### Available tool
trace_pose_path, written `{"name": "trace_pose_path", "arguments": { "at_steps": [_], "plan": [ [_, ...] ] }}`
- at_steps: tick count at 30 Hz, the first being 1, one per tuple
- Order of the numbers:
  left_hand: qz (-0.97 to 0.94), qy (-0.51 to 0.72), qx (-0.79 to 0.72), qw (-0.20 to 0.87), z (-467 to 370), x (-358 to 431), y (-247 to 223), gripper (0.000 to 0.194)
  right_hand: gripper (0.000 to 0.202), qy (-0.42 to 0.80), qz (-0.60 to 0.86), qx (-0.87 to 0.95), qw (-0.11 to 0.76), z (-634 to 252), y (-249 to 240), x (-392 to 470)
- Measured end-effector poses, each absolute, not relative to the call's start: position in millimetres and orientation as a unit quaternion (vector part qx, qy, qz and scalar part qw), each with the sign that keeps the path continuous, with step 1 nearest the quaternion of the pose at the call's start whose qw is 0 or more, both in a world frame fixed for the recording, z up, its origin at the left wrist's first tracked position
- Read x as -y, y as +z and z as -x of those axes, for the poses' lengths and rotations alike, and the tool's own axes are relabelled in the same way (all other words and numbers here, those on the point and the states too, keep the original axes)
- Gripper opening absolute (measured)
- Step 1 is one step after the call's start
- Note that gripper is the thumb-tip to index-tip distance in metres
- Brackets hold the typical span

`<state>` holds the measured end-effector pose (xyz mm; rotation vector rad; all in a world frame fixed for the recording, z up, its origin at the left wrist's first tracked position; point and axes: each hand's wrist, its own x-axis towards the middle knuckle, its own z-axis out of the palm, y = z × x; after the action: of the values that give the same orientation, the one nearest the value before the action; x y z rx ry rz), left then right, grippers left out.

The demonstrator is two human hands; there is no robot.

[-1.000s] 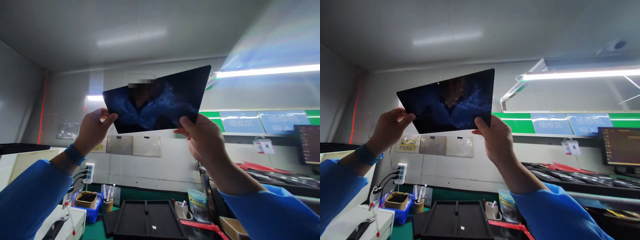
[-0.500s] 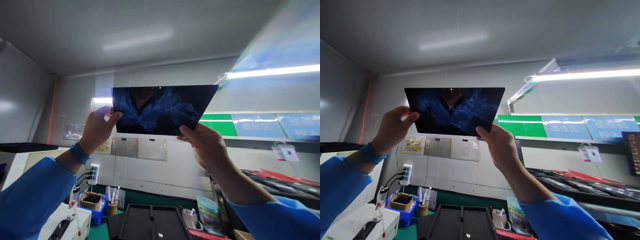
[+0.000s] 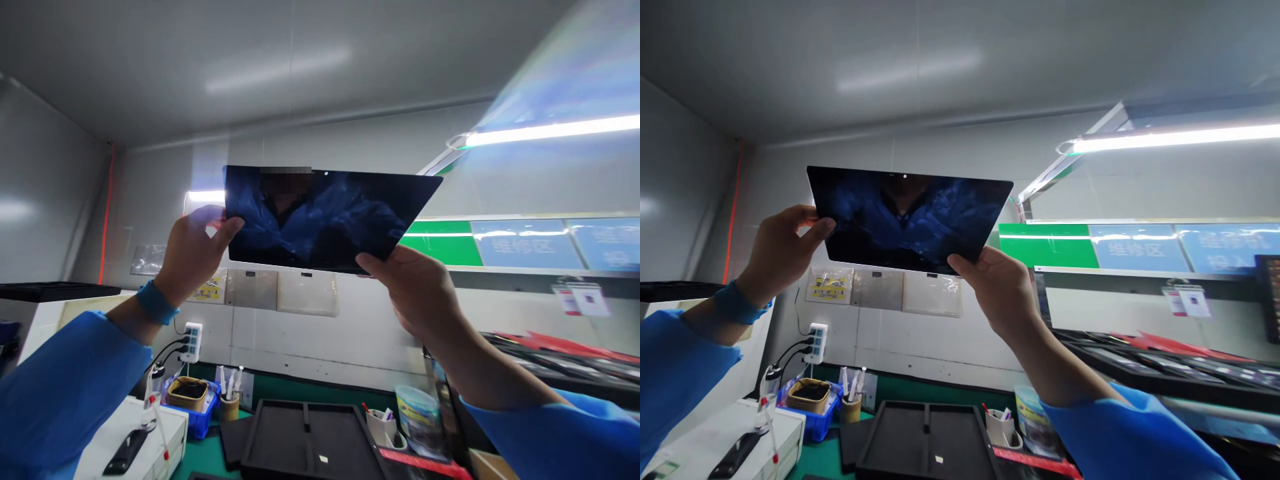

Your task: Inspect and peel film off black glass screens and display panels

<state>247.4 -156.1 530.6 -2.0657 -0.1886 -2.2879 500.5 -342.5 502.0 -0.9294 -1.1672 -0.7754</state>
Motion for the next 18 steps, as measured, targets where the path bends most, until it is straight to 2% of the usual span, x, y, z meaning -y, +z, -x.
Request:
{"name": "trace_pose_path", "arguments": {
  "at_steps": [8,12,15,18],
  "plan": [
    [0.672,-0.738,0.060,0.018,-248.2,154.8,531.2,0.032,0.024,-0.303,0.399,0.503,0.704,-489.8,502.1,345.6],
    [0.693,-0.721,0.011,0.006,-252.5,150.5,523.5,0.028,0.023,-0.290,0.416,0.504,0.699,-490.8,493.0,342.2],
    [0.729,-0.684,-0.011,0.029,-262.5,147.0,490.7,0.016,0.025,-0.279,0.422,0.490,0.710,-504.5,469.1,330.9],
    [0.768,-0.632,-0.091,0.053,-276.6,140.0,428.6,0.008,0.031,-0.193,0.435,0.464,0.747,-524.4,417.8,310.6]
  ]
}}
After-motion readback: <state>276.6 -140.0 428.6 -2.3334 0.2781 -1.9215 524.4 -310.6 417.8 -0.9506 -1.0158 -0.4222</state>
